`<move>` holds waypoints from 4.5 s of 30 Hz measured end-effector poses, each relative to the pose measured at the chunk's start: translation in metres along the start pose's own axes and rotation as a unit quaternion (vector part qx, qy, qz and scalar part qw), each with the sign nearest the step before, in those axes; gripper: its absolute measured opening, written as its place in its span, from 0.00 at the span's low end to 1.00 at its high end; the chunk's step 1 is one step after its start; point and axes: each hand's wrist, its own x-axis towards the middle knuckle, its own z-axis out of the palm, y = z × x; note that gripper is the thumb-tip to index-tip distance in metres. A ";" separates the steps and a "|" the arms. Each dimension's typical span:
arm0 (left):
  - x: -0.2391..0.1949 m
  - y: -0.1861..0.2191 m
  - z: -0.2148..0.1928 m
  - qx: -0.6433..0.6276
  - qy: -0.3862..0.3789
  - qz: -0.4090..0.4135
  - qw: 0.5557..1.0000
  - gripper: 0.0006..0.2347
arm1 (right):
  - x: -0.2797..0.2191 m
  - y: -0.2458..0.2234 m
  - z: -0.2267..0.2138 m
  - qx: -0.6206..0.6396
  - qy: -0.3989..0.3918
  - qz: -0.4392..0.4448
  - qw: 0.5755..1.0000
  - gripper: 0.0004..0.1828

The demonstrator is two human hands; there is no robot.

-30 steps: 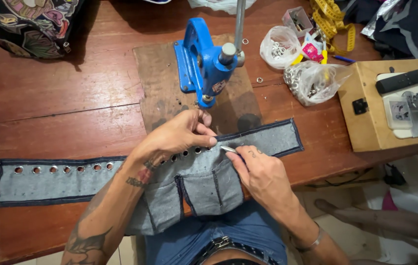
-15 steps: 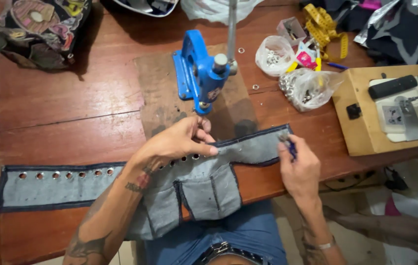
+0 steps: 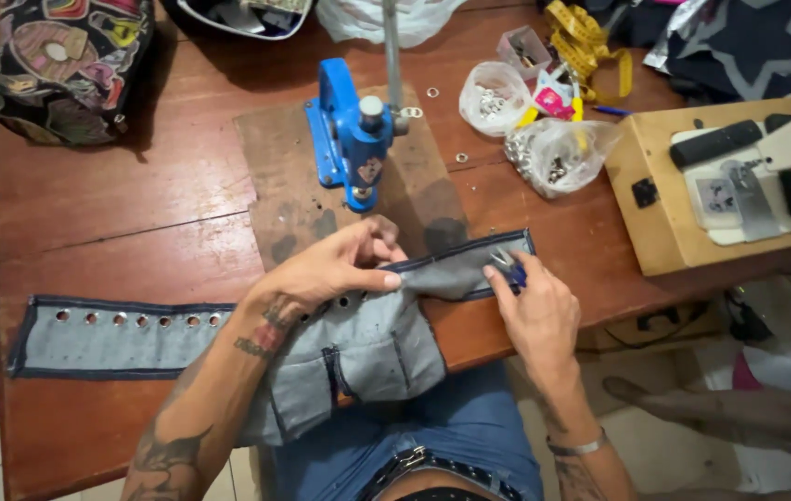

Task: Install metal eyelets into denim fabric using a manual press and trim threads with snips

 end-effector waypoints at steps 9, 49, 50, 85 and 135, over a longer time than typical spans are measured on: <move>-0.015 0.037 -0.005 0.394 0.042 -0.033 0.917 0.27 | 0.039 0.059 -0.017 -0.042 0.010 0.022 0.999 0.21; -0.065 -0.066 0.048 0.620 0.355 0.349 0.606 0.05 | 0.125 -0.090 0.032 0.482 0.000 -0.130 0.867 0.17; -0.066 -0.066 0.047 0.628 0.352 0.351 0.598 0.05 | 0.125 -0.104 0.052 0.498 -0.013 -0.142 0.855 0.18; -0.049 0.070 0.027 0.389 0.302 0.054 0.869 0.13 | 0.117 -0.127 0.024 0.417 -0.322 -0.159 0.835 0.09; -0.014 0.073 -0.028 0.247 0.349 0.070 0.901 0.07 | 0.163 -0.142 0.070 0.508 -0.303 -0.120 0.797 0.02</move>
